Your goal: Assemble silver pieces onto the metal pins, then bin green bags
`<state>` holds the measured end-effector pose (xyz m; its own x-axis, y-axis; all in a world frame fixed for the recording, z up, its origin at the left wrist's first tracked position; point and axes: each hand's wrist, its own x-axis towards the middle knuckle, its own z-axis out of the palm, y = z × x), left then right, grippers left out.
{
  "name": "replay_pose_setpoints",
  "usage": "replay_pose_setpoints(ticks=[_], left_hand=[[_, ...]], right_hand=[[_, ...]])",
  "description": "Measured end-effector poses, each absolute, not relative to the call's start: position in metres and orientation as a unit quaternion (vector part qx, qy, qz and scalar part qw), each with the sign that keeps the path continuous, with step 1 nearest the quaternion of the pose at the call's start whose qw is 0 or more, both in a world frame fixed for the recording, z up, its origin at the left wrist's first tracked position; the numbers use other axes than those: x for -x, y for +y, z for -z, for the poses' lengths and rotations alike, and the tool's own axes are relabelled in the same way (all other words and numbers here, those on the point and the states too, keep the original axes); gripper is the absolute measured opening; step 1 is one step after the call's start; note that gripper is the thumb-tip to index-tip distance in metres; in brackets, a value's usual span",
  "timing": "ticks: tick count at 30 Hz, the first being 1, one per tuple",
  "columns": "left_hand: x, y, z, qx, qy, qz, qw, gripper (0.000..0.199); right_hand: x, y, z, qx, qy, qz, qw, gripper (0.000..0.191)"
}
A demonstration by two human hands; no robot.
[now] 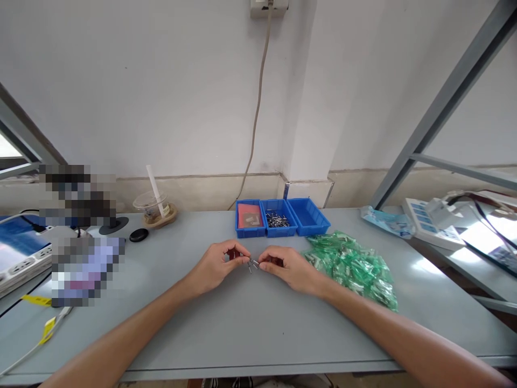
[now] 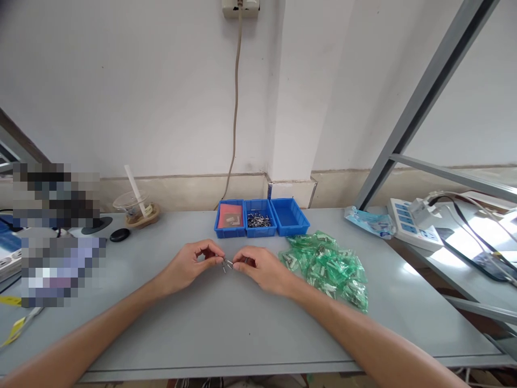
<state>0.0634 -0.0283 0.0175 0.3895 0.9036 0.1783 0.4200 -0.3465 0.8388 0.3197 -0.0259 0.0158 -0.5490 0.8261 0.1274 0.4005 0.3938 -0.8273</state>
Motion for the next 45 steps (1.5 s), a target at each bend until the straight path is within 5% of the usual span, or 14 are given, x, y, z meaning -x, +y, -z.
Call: replay_pose_setpoints(ticks=[14,33,45], left_hand=[[-0.064,-0.028,-0.008,-0.771,0.447,-0.32,0.322,0.021],[-0.04,-0.011,-0.01,-0.862,0.373,-0.337,0.064,0.027],[-0.037,-0.009,-0.004,-0.844,0.401,-0.334,0.122,0.025]], right_hand=[[-0.317,-0.022,-0.016,0.409,-0.772,-0.349,0.338,0.019],[-0.324,-0.012,-0.025,0.438,-0.558,-0.467,0.529,0.022],[-0.326,-0.008,-0.018,0.462,-0.559,-0.45,0.522,0.037]])
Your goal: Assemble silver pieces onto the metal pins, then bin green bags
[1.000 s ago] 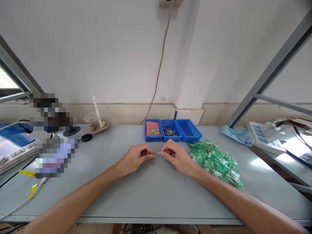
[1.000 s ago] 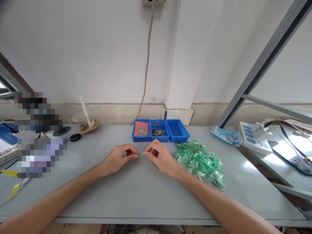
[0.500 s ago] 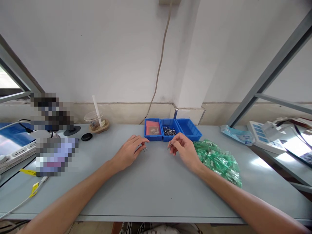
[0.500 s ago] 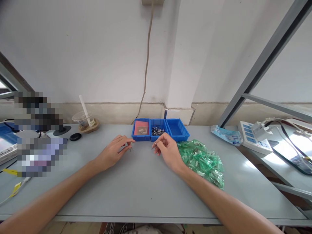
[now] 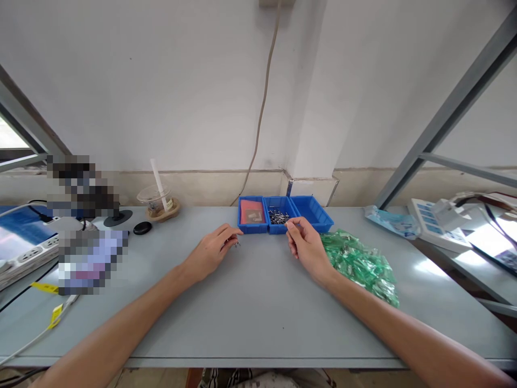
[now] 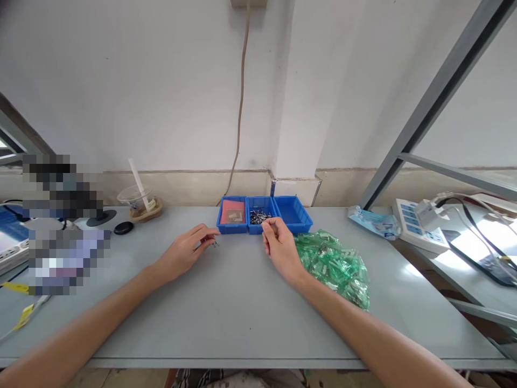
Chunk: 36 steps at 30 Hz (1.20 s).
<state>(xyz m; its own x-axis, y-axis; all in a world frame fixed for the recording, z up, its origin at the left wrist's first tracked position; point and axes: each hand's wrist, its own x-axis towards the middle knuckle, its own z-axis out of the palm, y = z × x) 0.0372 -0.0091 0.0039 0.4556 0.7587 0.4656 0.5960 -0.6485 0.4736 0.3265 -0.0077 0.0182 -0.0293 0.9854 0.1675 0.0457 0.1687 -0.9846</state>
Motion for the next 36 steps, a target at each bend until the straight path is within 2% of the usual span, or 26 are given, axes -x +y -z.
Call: replay_pose_setpoints(ticks=[11,22,29,36], left_hand=[[-0.036,-0.011,-0.01,-0.834,0.43,-0.317,0.139,0.023],[-0.031,-0.004,0.002,-0.846,0.438,-0.277,0.128,0.022],[-0.027,0.001,0.008,-0.856,0.431,-0.262,0.114,0.025],[-0.026,0.0,0.005,-0.862,0.428,-0.247,0.114,0.028]], right_hand=[[-0.329,-0.005,-0.015,0.452,-0.616,-0.408,0.5,0.033],[-0.33,-0.006,-0.013,0.44,-0.689,-0.353,0.456,0.015],[-0.329,-0.007,-0.015,0.435,-0.674,-0.412,0.432,0.031],[-0.329,-0.006,-0.018,0.437,-0.612,-0.486,0.446,0.041]])
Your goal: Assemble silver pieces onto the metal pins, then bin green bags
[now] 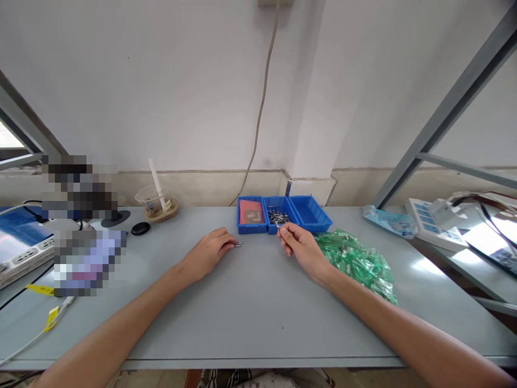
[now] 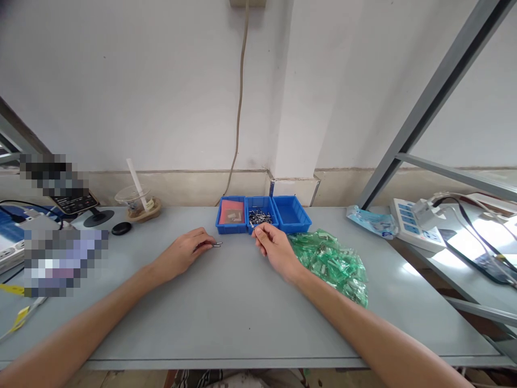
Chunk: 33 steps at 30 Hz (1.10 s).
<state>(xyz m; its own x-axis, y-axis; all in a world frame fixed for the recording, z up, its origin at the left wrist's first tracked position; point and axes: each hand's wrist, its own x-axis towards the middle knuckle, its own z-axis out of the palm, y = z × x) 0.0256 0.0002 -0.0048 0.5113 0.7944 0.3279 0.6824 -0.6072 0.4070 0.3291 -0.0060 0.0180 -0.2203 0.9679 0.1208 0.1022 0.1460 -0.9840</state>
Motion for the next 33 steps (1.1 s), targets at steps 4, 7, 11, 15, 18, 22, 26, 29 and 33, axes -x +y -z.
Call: replay_pose_setpoints(ticks=[4,7,11,15,18,22,26,29,33], left_hand=[[-0.026,-0.002,0.001,-0.857,0.437,-0.246,0.123,0.028],[-0.026,-0.003,0.0,-0.853,0.442,-0.25,0.126,0.027],[-0.027,-0.003,0.001,-0.847,0.454,-0.245,0.127,0.03],[-0.028,-0.003,0.002,-0.842,0.466,-0.24,0.125,0.032],[-0.031,-0.005,0.002,-0.844,0.468,-0.231,0.123,0.032],[-0.035,-0.008,0.001,-0.85,0.454,-0.234,0.129,0.031],[-0.043,-0.013,-0.003,-0.841,0.447,-0.258,0.159,0.028],[-0.05,-0.018,-0.006,-0.828,0.446,-0.28,0.19,0.027],[-0.059,-0.024,-0.01,-0.821,0.432,-0.302,0.218,0.028]], right_hand=[[-0.33,-0.004,-0.017,0.433,-0.565,-0.522,0.469,0.044],[-0.331,-0.002,-0.016,0.443,-0.535,-0.531,0.485,0.049],[-0.333,0.0,-0.015,0.456,-0.508,-0.526,0.506,0.05],[-0.334,0.004,-0.013,0.461,-0.493,-0.522,0.522,0.05],[-0.335,0.006,-0.013,0.469,-0.496,-0.507,0.527,0.05],[-0.335,0.003,-0.019,0.446,-0.554,-0.488,0.505,0.046],[-0.331,-0.007,-0.022,0.394,-0.701,-0.392,0.448,0.038],[-0.325,-0.015,-0.018,0.411,-0.749,-0.347,0.386,0.029],[-0.318,-0.02,-0.012,0.409,-0.759,-0.384,0.331,0.026]])
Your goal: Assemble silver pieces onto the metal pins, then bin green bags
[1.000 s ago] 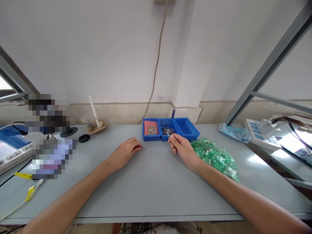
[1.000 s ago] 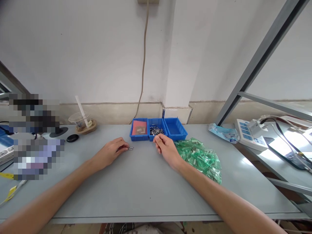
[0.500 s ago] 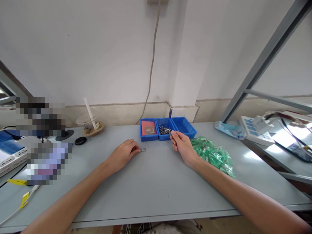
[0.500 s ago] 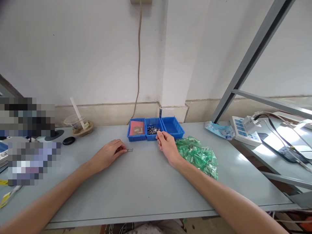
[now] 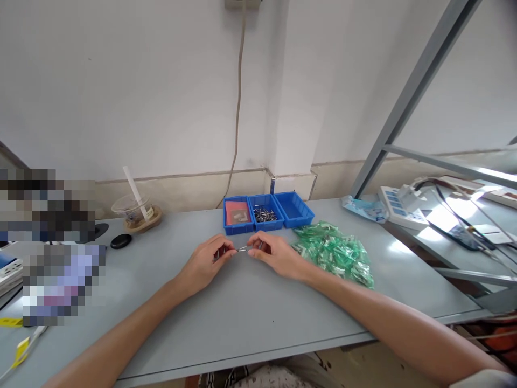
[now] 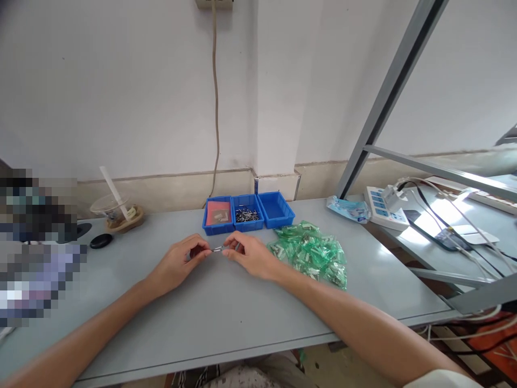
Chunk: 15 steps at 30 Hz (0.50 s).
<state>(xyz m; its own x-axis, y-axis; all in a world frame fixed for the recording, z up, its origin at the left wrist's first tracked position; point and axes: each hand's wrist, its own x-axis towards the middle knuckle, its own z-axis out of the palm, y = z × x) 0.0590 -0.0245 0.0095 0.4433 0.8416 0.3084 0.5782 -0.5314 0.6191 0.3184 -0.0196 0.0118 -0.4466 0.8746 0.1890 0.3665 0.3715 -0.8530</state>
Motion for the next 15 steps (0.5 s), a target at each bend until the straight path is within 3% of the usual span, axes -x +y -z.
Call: replay_pose_setpoints(ticks=[15], left_hand=[[-0.0638,-0.0276,-0.005,-0.83,0.419,-0.292,0.224,0.025]], right_hand=[[-0.3137,-0.0217,-0.0122,0.389,-0.753,-0.417,0.328,0.021]])
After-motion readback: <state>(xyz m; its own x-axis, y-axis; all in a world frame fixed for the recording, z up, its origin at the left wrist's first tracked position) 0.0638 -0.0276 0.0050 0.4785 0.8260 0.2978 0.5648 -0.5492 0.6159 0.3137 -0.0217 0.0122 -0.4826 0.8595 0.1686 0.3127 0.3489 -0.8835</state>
